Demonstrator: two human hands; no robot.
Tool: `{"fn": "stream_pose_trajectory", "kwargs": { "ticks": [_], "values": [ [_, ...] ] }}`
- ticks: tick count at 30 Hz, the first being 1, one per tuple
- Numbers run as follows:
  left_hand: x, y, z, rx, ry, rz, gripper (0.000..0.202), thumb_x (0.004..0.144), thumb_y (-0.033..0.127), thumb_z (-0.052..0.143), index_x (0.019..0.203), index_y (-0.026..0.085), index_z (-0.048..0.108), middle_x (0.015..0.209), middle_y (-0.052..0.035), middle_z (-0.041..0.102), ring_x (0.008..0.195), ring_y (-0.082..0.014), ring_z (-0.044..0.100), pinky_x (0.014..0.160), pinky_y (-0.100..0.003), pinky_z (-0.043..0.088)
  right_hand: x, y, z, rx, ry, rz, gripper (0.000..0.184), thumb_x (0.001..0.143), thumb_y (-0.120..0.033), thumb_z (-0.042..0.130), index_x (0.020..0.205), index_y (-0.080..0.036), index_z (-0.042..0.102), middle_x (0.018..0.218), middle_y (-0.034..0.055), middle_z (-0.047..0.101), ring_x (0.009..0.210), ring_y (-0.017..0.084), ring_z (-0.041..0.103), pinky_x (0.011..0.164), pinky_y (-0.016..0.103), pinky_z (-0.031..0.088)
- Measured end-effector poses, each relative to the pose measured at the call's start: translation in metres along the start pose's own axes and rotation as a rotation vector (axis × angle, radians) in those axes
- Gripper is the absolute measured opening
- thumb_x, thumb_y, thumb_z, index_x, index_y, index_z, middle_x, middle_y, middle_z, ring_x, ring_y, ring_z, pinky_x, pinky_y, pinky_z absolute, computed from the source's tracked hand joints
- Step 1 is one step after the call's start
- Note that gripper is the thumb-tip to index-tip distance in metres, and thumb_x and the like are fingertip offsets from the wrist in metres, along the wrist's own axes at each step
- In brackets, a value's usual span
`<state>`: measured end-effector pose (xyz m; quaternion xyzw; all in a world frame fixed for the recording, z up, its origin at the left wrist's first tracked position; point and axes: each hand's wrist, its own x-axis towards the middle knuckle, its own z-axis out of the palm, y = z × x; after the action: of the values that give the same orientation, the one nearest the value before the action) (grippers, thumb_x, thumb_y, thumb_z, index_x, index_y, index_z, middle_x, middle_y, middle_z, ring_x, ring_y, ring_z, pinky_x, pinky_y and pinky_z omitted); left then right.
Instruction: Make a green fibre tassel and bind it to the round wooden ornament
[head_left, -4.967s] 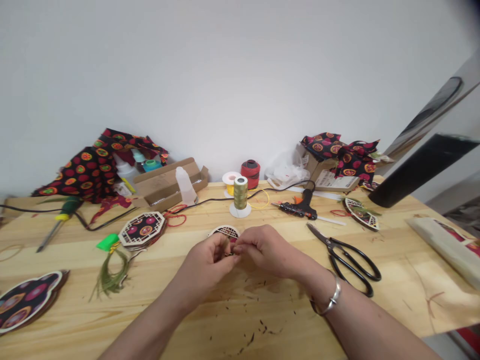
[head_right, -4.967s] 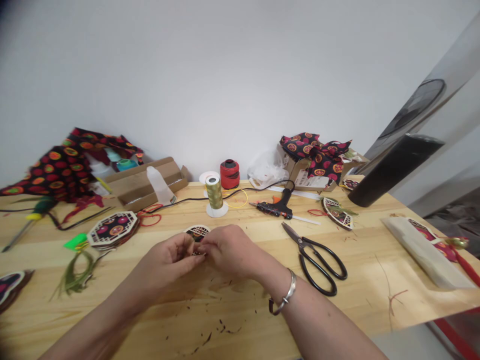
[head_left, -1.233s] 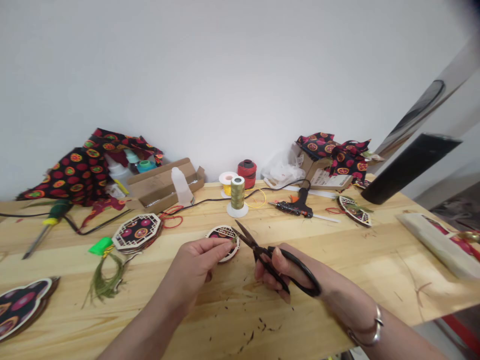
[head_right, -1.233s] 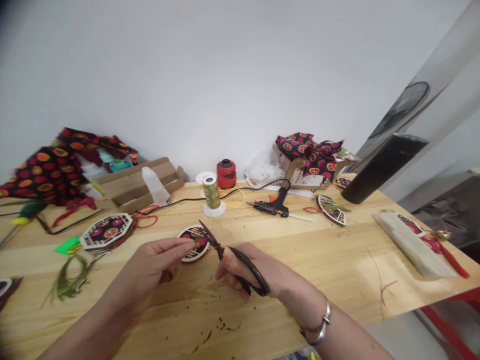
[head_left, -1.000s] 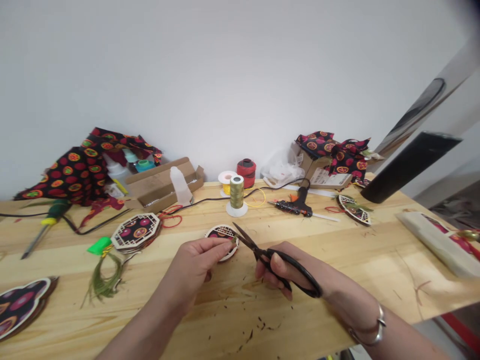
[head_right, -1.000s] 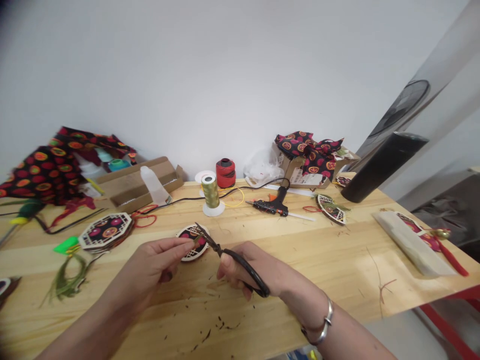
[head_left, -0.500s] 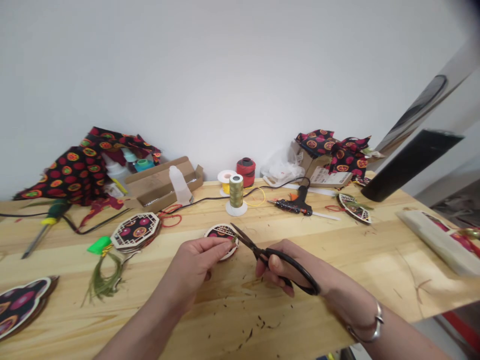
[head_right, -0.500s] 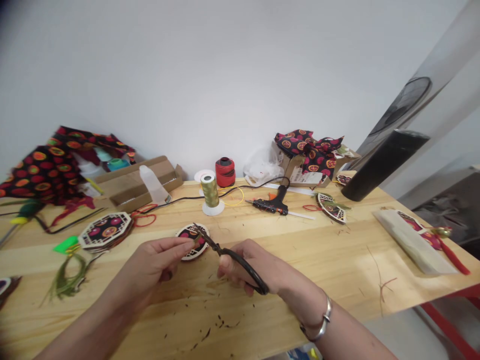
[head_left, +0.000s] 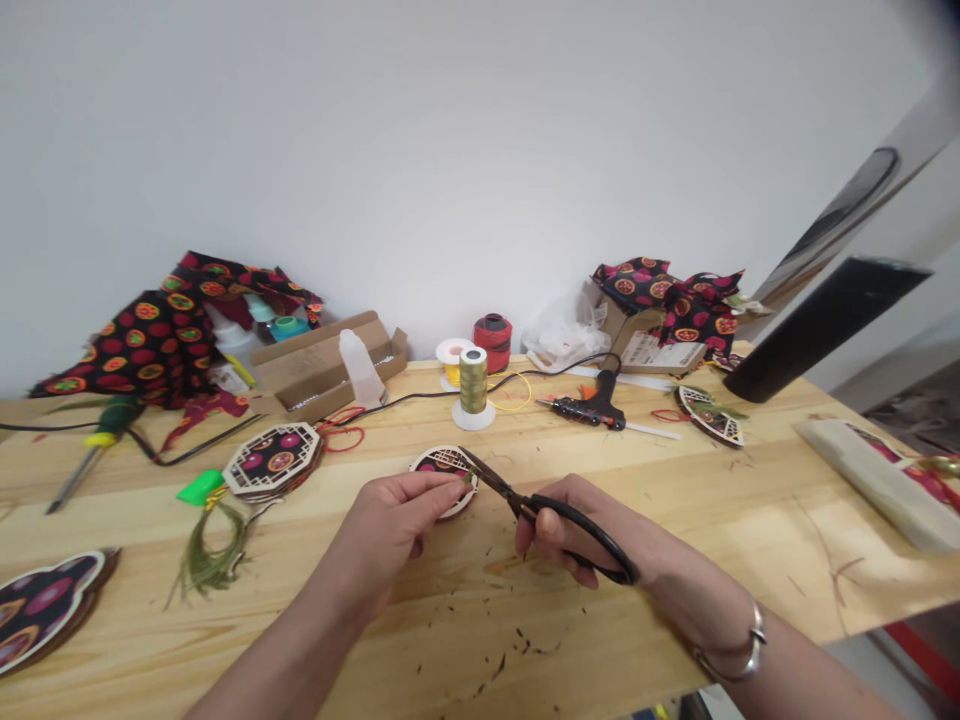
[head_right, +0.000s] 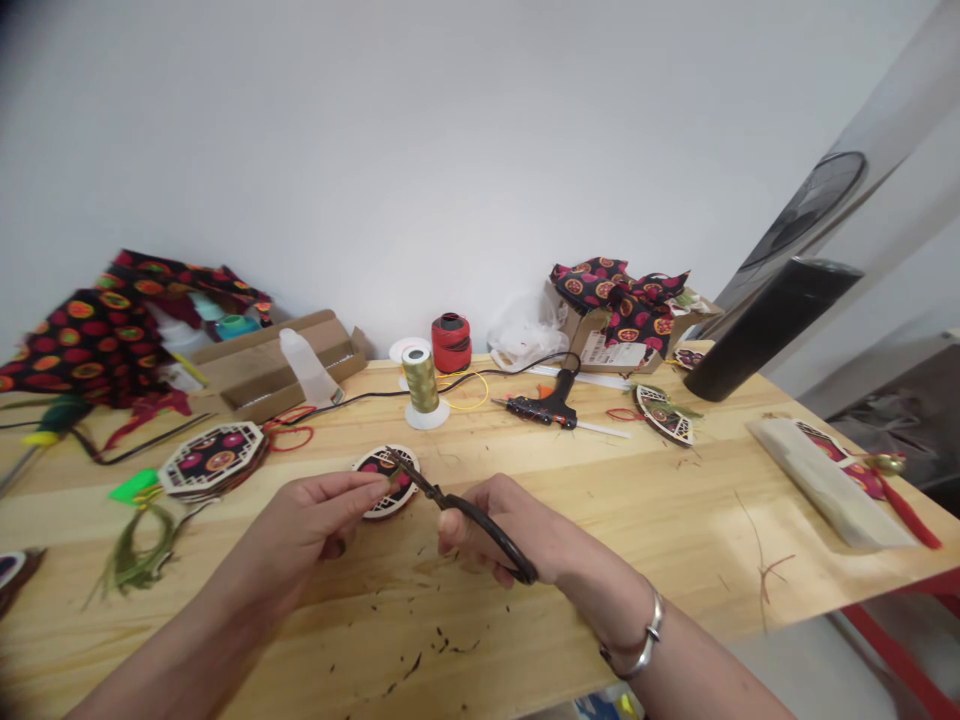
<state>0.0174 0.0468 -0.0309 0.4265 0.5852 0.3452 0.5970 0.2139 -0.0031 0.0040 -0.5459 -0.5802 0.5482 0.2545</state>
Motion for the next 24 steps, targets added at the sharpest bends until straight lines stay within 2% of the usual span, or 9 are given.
{"fn": "stream_pose_trajectory", "kwargs": {
  "ticks": [11,15,17,20,24],
  "values": [
    [0.003,-0.003,-0.002,0.018,0.006,0.013,0.027,0.057,0.040,0.075,0.068,0.016,0.073,0.038,0.0086,0.036,0.041,-0.0065,0.022,0.042,-0.021,0.012,0.000,0.001,0.001,0.005,0.007,-0.018,0.047,0.079,-0.060,0.047,0.076,-0.014,0.055,0.058,-0.0038,0.034,0.051,0.008,0.029,0.046,0.020,0.024],
    [0.004,-0.006,-0.004,0.016,-0.019,0.020,0.026,0.061,0.041,0.073,0.071,0.016,0.073,0.039,0.0088,0.034,0.042,-0.0062,0.020,0.042,-0.021,0.011,0.011,0.009,-0.002,0.010,-0.112,-0.010,0.050,0.076,-0.063,0.048,0.059,-0.016,0.043,0.050,-0.0071,0.025,0.046,0.006,0.020,0.042,0.021,0.015],
    [0.005,-0.006,-0.004,0.010,-0.005,0.019,0.026,0.060,0.040,0.074,0.070,0.016,0.073,0.040,0.0086,0.034,0.042,-0.0058,0.021,0.042,-0.021,0.011,0.015,0.016,-0.005,-0.036,-0.160,-0.010,0.050,0.074,-0.062,0.052,0.056,-0.016,0.041,0.050,-0.0068,0.027,0.047,0.006,0.021,0.042,0.021,0.015],
    [0.006,-0.005,-0.006,0.004,0.032,0.038,0.028,0.060,0.041,0.074,0.070,0.015,0.073,0.041,0.0085,0.035,0.042,-0.0055,0.021,0.042,-0.021,0.012,0.010,0.027,-0.014,-0.274,-0.039,-0.012,0.044,0.070,-0.057,0.060,0.059,-0.015,0.050,0.053,-0.0050,0.037,0.050,0.008,0.029,0.044,0.020,0.022],
    [0.008,-0.003,-0.008,-0.028,0.069,0.067,0.030,0.060,0.042,0.074,0.074,0.015,0.074,0.042,0.0080,0.037,0.042,-0.0055,0.023,0.041,-0.020,0.014,-0.012,0.038,-0.034,-0.796,0.217,0.016,0.036,0.073,-0.052,0.059,0.066,-0.017,0.057,0.059,0.0003,0.055,0.051,0.012,0.043,0.049,0.023,0.028]
  ]
}}
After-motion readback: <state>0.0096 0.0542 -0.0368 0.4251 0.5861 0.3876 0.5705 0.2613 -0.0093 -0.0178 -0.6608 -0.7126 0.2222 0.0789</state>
